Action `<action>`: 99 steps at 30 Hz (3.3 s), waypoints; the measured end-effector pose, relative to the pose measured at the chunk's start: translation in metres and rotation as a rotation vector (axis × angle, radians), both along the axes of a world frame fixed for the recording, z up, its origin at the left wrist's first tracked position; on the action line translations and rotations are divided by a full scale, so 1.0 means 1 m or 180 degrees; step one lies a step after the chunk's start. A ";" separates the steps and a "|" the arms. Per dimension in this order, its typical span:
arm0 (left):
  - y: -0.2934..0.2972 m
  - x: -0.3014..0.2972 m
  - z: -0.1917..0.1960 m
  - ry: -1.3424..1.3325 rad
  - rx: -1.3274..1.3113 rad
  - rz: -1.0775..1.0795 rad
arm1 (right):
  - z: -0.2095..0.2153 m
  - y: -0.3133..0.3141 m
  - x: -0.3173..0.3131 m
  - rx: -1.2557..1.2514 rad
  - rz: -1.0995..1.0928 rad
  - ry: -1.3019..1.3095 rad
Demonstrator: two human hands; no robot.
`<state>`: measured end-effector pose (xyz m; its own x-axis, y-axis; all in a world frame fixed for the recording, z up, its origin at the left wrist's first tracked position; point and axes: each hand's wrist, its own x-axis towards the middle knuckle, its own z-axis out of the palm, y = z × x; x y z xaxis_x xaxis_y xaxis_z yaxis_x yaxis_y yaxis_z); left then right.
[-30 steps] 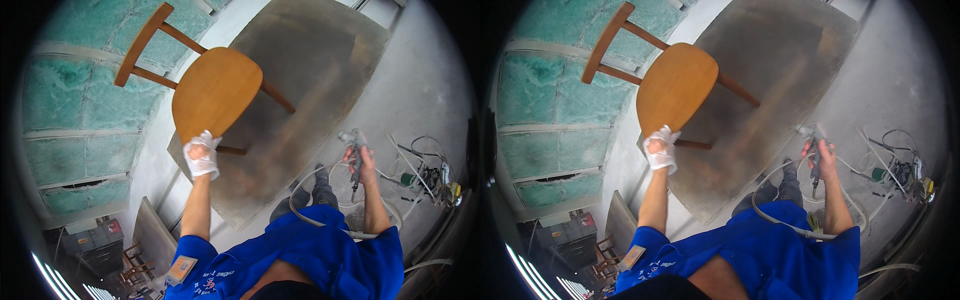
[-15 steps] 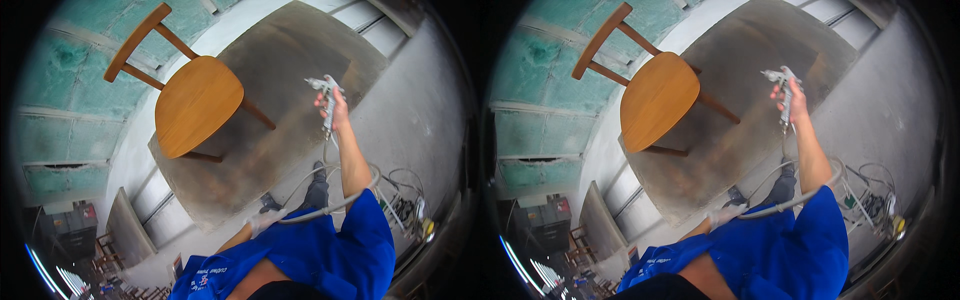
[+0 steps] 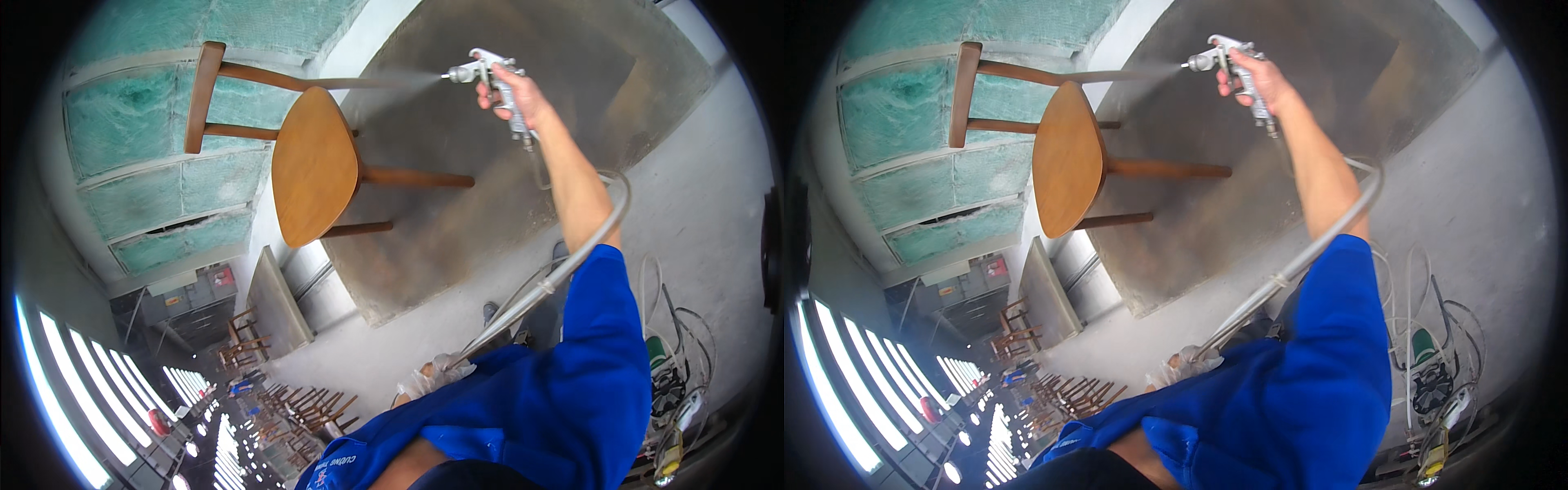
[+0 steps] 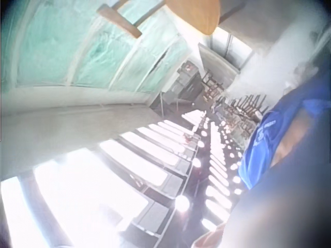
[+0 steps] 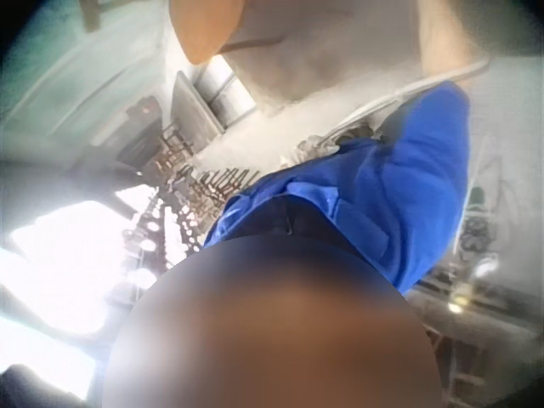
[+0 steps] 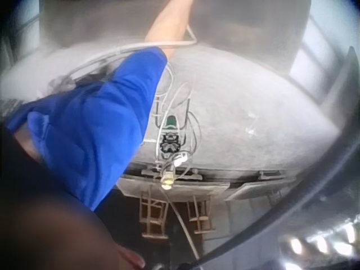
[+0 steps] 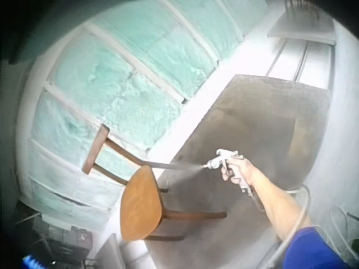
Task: The person uses a spray gun to apply a clear finish to wooden chairs in a workshop. They rotate each chair by hand to coat all sides, then move to the next chair and repeat the process.
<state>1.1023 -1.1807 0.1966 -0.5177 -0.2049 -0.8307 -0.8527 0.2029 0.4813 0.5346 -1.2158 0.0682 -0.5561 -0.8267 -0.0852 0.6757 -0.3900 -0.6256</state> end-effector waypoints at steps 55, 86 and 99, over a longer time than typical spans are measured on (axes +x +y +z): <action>-0.333 0.529 -0.021 0.0571 -0.0055 -0.0611 | -0.059 -0.011 0.710 -0.0222 -0.2820 0.0716; -0.580 0.683 -0.009 0.0504 0.0387 -0.1250 | 0.008 -0.139 0.914 -0.0239 -0.3112 -0.0646; -0.666 0.707 0.021 0.0242 0.0043 -0.1026 | -0.081 -0.284 0.998 0.1881 -0.3818 -0.1467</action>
<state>1.8088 -1.8469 0.2176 -0.6147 -0.0097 -0.7887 -0.7071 0.4496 0.5457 1.5327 -1.5001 -0.0123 -0.7132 0.3420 -0.6118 0.3115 -0.6272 -0.7138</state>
